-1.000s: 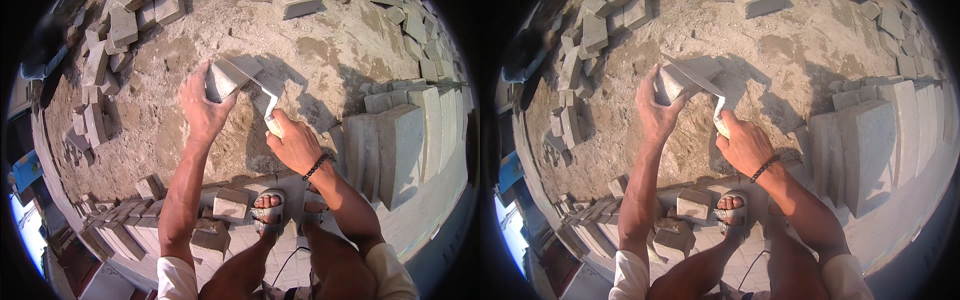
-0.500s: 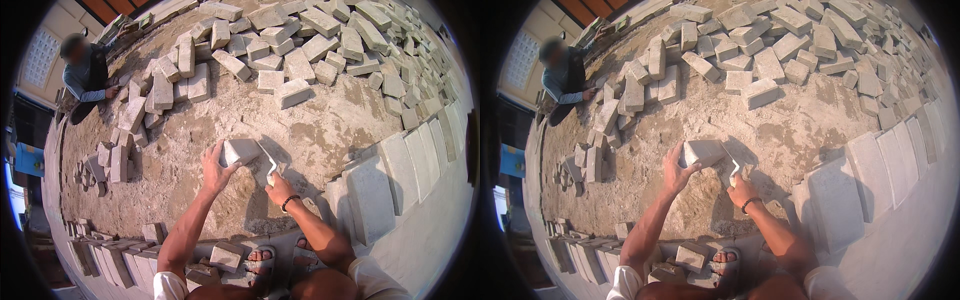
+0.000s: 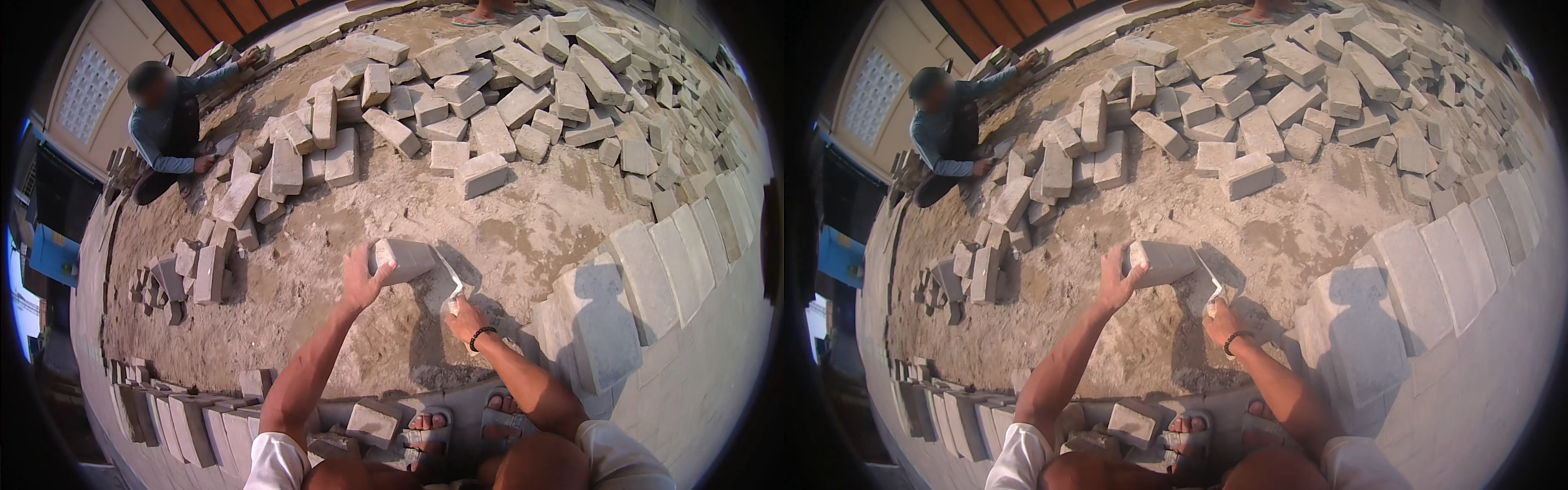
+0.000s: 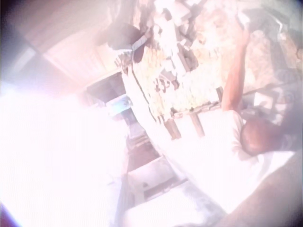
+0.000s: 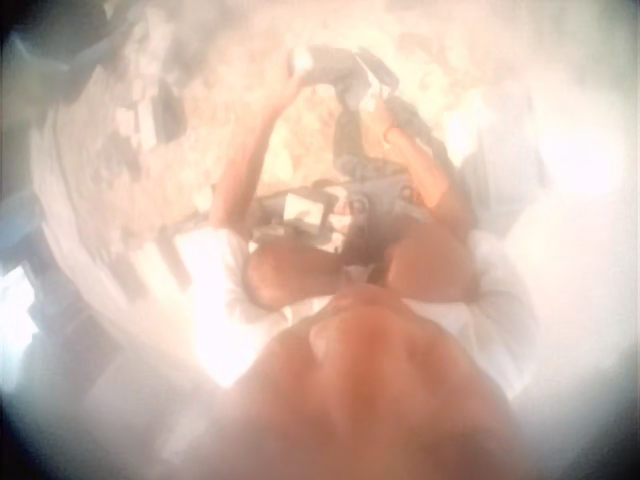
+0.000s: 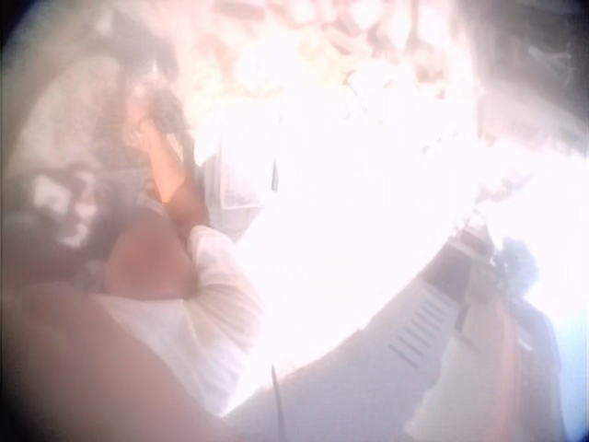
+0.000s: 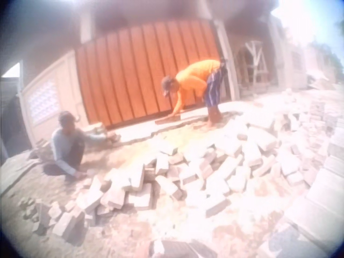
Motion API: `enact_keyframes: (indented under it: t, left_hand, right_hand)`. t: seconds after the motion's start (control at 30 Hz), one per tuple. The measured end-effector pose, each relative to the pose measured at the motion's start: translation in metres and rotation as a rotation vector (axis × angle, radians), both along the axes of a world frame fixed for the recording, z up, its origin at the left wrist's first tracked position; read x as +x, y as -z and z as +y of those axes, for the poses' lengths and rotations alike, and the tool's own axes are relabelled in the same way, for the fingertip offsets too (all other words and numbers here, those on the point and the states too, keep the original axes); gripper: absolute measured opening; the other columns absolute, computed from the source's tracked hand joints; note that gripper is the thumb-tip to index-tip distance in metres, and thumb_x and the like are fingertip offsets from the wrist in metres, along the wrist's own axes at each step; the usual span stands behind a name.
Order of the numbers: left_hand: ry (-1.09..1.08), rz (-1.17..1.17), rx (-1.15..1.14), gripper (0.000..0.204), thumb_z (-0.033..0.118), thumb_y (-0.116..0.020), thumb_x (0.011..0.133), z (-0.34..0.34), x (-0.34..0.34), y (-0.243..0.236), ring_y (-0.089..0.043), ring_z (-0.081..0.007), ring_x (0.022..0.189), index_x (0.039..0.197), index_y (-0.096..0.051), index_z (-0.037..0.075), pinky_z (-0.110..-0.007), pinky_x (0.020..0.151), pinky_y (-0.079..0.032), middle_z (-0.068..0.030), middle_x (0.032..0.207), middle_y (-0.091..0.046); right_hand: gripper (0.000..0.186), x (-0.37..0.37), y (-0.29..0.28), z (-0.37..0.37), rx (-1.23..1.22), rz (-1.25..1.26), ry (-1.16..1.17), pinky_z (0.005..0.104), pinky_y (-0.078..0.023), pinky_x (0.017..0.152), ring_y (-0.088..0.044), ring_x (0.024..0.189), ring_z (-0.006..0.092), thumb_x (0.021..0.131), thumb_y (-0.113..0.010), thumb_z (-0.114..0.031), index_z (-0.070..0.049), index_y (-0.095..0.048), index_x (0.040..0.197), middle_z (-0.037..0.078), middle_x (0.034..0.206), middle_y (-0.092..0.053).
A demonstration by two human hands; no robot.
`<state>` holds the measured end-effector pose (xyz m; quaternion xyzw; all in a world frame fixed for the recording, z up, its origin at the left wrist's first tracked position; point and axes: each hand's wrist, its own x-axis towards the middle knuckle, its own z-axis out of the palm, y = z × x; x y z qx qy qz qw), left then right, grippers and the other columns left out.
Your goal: The person repeatedly picks up rectangular bricks and uses a trowel to strike and chip away at their edges, creating smaller fragments. The person handles each brick individually, rotating it to access different sides, and places the processed pieces back on the ground.
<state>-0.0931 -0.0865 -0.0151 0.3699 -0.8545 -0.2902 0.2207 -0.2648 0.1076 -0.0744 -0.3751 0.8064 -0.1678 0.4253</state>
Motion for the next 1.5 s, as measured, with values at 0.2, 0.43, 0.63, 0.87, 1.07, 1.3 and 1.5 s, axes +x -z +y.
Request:
enact_keyframes:
  t: [0.2,0.43,0.63,0.87,1.07,1.3,1.5]
  left_hand:
    - [-0.028,-0.145,0.16,0.076,0.056,-0.064,0.087,-0.008,0.014,-0.01,-0.046,-0.0367,0.115,0.144,-0.044,0.009,-0.047,0.103,-0.035,-0.0244,0.127,-0.047]
    - [-0.112,-0.107,0.289,0.084,0.052,-0.068,0.087,0.003,-0.002,-0.018,-0.053,-0.0366,0.116,0.148,-0.037,0.003,-0.045,0.1,-0.044,-0.0267,0.126,-0.049]
    - [-0.219,0.024,0.388,0.076,0.042,-0.071,0.084,-0.016,0.011,0.021,-0.061,-0.0284,0.103,0.136,-0.044,-0.006,-0.04,0.089,-0.051,-0.0226,0.116,-0.058]
    - [-0.278,0.012,0.393,0.068,0.03,-0.076,0.079,-0.011,0.006,0.009,-0.06,-0.0245,0.097,0.126,-0.046,-0.008,-0.039,0.081,-0.052,-0.0192,0.109,-0.058]
    - [-0.192,0.135,0.536,0.073,0.03,-0.078,0.078,-0.01,0.026,0.012,-0.059,-0.025,0.099,0.13,-0.042,-0.006,-0.037,0.082,-0.052,-0.0183,0.109,-0.056]
    - [-0.32,0.198,0.409,0.086,0.04,-0.083,0.075,0.008,0.035,0.014,-0.056,-0.0275,0.104,0.128,-0.04,-0.013,-0.038,0.089,-0.049,-0.0216,0.117,-0.049]
    - [-0.346,0.192,0.405,0.084,0.038,-0.085,0.074,0.008,0.032,0.015,-0.057,-0.0278,0.104,0.125,-0.041,-0.012,-0.039,0.089,-0.049,-0.0222,0.115,-0.051]
  right_hand:
    - [0.051,0.012,-0.048,0.008,-0.321,-0.031,0.059,0.0529,-0.052,0.077,-0.065,0.093,0.0455,0.088,-0.062,-0.026,-0.001,-0.047,0.129,0.032,0.102,-0.065]
    - [0.042,0.019,-0.015,0.002,-0.23,0.04,-0.039,0.054,-0.052,0.075,-0.065,0.087,0.0476,0.088,-0.06,-0.023,0.0,-0.047,0.121,0.032,0.096,-0.066]
    - [0.052,0.005,-0.006,0.003,-0.225,0.009,0.018,0.0544,-0.051,0.077,-0.064,0.085,0.0491,0.088,-0.06,-0.023,0.0,-0.043,0.131,0.031,0.101,-0.065]
    - [0.043,0.018,-0.041,-0.008,-0.088,-0.028,-0.089,0.0543,-0.05,0.084,-0.062,0.099,0.0482,0.088,-0.058,-0.022,0.003,-0.047,0.121,0.031,0.102,-0.065]
    - [0.047,-0.007,-0.015,0.001,-0.119,0.048,0.021,0.0528,-0.052,0.081,-0.064,0.093,0.0454,0.088,-0.059,-0.021,0.002,-0.046,0.127,0.031,0.098,-0.066]
    - [0.041,0.04,-0.087,0.006,-0.323,-0.044,-0.224,0.0566,-0.051,0.074,-0.063,0.083,0.0502,0.086,-0.059,-0.02,-0.001,-0.047,0.12,0.032,0.086,-0.065]
    - [0.04,0.008,-0.03,-0.009,-0.275,0.091,-0.136,0.0578,-0.05,0.075,-0.063,0.081,0.0509,0.086,-0.06,-0.019,0.002,-0.046,0.117,0.033,0.083,-0.065]
